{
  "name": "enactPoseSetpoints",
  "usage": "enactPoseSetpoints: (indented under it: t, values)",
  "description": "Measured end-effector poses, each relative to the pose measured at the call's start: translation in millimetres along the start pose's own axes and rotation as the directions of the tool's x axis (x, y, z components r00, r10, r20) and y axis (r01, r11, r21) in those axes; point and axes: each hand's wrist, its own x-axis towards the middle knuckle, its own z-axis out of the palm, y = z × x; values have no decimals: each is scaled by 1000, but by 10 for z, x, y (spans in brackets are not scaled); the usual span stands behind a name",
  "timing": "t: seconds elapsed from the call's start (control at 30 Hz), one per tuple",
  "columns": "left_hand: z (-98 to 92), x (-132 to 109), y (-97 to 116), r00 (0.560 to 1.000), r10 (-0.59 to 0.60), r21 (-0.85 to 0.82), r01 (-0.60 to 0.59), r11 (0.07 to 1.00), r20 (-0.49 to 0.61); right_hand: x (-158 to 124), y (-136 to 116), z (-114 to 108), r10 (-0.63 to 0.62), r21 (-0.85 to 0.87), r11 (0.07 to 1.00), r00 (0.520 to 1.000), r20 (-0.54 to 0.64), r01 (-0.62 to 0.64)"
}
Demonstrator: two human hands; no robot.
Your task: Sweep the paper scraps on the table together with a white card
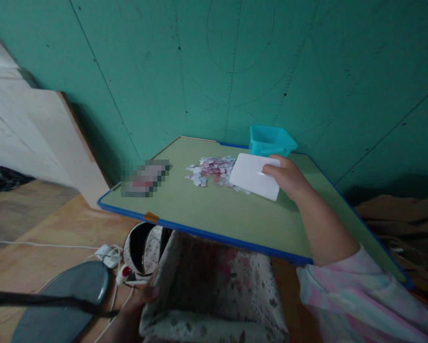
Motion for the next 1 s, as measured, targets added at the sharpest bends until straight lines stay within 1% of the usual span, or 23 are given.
enactPoseSetpoints:
  t: [0.03, 0.1, 0.2, 0.27, 0.33, 0.43, 0.53, 0.63, 0.7, 0.77, 0.83, 0.93, 1.0]
  values:
    - [-1, 3, -17, 999, 44, 42, -43, 998, -20, -2, -2, 9, -6, -4, 1000, 1000, 10, 6]
    - [-9, 7, -57, 996, 91, 109, -90, 990, -12, -2, -4, 21, -18, -34, 999, 1000, 14, 18]
    - [-17, -1, -91, 997, 77, 166, -78, 983, 10, 9, -4, 24, -36, -115, 993, 999, -24, 33]
    - [-2, -14, -85, 997, 76, 194, -72, 978, -14, 16, -5, 21, -43, -158, 987, 997, -56, 34]
    - [31, -30, -69, 997, 64, 186, -56, 981, -32, 16, -11, 16, -44, -175, 984, 996, -77, 30]
    - [89, -53, -52, 999, 34, 125, -30, 992, -33, 2, -26, 10, -42, -122, 992, 997, -62, 34]
    - [104, -55, -58, 999, 41, 82, -41, 996, -3, -24, -46, 14, -35, -47, 998, 999, 2, 35]
    - [61, -29, -74, 997, 72, 98, -73, 992, 14, -52, -61, 37, 7, 17, 1000, 994, 110, -8]
    - [18, -8, -85, 997, 72, 143, -71, 987, -3, -66, -62, 59, 38, 88, 994, 977, 211, -58]
    - [-18, 8, -93, 997, 73, 181, -69, 981, -14, -73, -58, 79, 41, 163, 983, 960, 277, -89]
    - [-39, 15, -98, 996, 89, 180, -88, 980, -1, -70, -49, 91, 21, 200, 977, 963, 268, -76]
    - [-55, 17, -102, 996, 86, 179, -87, 980, 15, -53, -28, 100, -4, 182, 983, 983, 186, -30]
    - [-65, 20, -106, 997, 74, 180, -77, 981, 18, -43, -10, 114, 4, 168, 985, 983, 184, -35]
